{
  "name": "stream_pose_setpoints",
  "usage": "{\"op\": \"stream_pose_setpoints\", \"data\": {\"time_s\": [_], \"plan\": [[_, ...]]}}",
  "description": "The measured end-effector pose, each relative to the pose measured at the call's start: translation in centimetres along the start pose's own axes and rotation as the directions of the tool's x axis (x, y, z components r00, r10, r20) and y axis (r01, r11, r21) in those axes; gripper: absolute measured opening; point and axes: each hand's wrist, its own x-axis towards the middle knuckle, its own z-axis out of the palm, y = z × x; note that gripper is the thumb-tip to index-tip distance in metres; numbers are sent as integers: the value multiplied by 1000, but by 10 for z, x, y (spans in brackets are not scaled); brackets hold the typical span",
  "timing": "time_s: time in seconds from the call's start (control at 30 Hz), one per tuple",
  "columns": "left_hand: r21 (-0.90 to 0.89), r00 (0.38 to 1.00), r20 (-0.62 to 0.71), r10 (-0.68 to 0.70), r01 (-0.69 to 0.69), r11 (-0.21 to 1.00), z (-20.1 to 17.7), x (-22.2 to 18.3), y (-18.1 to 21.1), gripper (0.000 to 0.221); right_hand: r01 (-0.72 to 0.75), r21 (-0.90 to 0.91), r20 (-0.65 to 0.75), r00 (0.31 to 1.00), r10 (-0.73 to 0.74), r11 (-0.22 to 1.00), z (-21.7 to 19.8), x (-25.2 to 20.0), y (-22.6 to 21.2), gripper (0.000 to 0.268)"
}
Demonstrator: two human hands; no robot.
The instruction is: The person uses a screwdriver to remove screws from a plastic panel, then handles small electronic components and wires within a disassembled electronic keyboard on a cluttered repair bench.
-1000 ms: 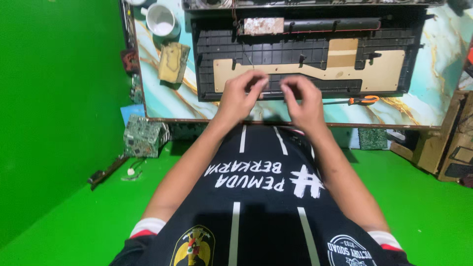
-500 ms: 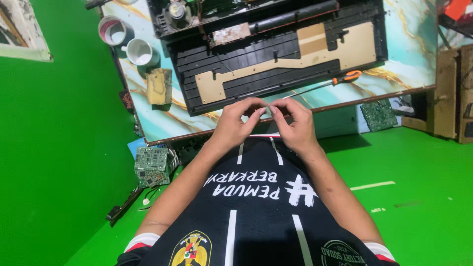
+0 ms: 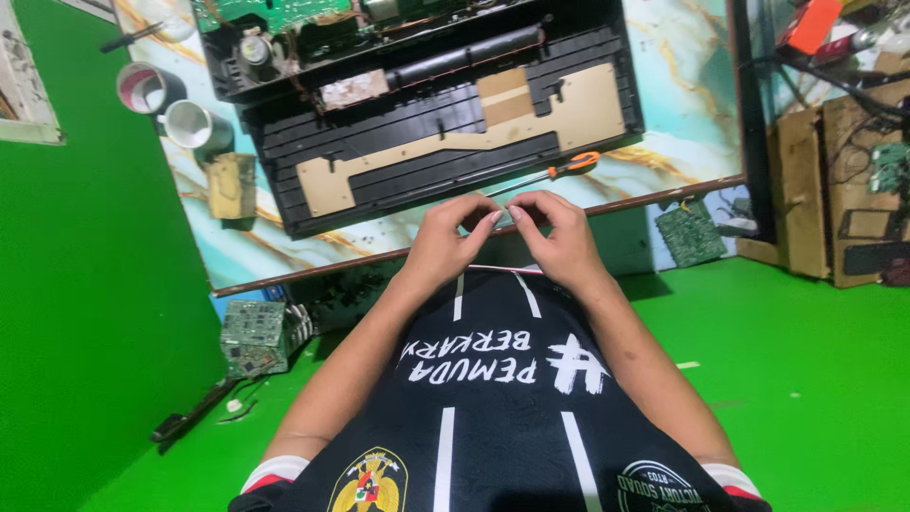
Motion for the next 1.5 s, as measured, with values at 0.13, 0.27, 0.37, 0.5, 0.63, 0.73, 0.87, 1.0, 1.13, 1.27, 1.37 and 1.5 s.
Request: {"op": "stream_pose_setpoints", "data": {"time_s": [0.13, 0.27, 0.37, 0.5, 0.63, 0.73, 0.87, 1.0, 1.13, 1.27, 1.37, 1.5], "plan": [[191, 995, -74, 61, -46, 980, 41, 14, -16, 14, -26, -51, 45, 999, 28, 998, -30, 7, 41, 14], [402, 990, -124, 66, -10, 916, 73, 27, -39, 18, 10, -114, 84, 996, 0, 993, -46, 18, 79, 20], [573, 989, -106, 106, -27, 819, 89, 38, -60, 21, 57, -167, 58, 997, -48, 984, -48, 24, 100, 23], [673, 985, -103, 141, -36, 739, 100, 43, -82, 26, -1, -279, 48, 999, 15, 960, -46, 30, 119, 21], [770, 993, -14, 120, -66, 635, 113, 50, -99, 19, 114, -364, 74, 993, -93, 924, -49, 37, 139, 21], [835, 992, 17, 128, -84, 544, 120, 51, -108, 24, 79, -411, 128, 991, -28, 908, -48, 40, 153, 25], [856, 978, -18, 206, -92, 508, 125, 51, -116, 27, 169, -396, 127, 984, -128, 903, -45, 42, 165, 33], [864, 971, -33, 235, -90, 496, 130, 53, -124, 26, 171, -447, 160, 981, -109, 878, -45, 44, 168, 36], [875, 967, -36, 254, -92, 476, 136, 53, -128, 25, 118, -514, 221, 975, -2, 850, -45, 47, 167, 29], [892, 976, 6, 217, -103, 440, 139, 47, -122, 17, 137, -442, 191, 980, -56, 886, -43, 43, 167, 23], [904, 976, 28, 214, -116, 412, 137, 43, -107, 16, 233, -321, 144, 970, -196, 918, -45, 36, 169, 22], [863, 948, -49, 316, -119, 491, 134, 31, -80, 13, 40, 113, 102, 993, -52, 993, -49, 11, 171, 18]]}}
